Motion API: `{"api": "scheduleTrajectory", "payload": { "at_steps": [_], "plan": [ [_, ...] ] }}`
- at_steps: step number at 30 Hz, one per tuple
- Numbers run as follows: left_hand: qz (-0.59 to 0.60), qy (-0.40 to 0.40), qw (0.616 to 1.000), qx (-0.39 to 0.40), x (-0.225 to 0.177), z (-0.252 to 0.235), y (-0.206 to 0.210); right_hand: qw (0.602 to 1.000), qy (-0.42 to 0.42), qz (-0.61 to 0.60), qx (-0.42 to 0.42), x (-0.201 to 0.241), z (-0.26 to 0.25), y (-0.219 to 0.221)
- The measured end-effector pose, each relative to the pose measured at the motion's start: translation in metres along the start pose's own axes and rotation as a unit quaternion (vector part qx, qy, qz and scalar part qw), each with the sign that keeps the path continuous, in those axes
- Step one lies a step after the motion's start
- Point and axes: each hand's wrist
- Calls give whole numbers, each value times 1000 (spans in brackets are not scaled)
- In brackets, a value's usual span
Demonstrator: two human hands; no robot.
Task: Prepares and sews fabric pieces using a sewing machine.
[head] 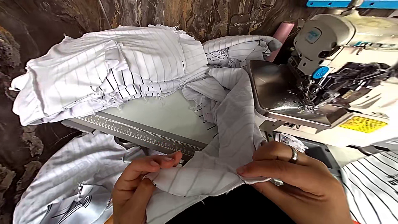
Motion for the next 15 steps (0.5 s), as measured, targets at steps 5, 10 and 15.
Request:
{"api": "scheduleTrajectory", "payload": {
  "at_steps": [5, 10, 15],
  "plan": [
    [4, -7, 1000, 5, 3, 2, -2, 1000, 4, 11, -5, 6, 3, 0],
    [21, -24, 999, -11, 5, 2, 1, 999, 36, -32, 25, 4, 3, -5],
    [32, -29, 999, -3, 7, 1, 1, 996, 54, -56, 31, 3, 2, -7]
  ]
}}
Point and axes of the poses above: each hand's wrist, its own z-axis away from the middle knuckle, its own y-axis out of the palm, x = y × z
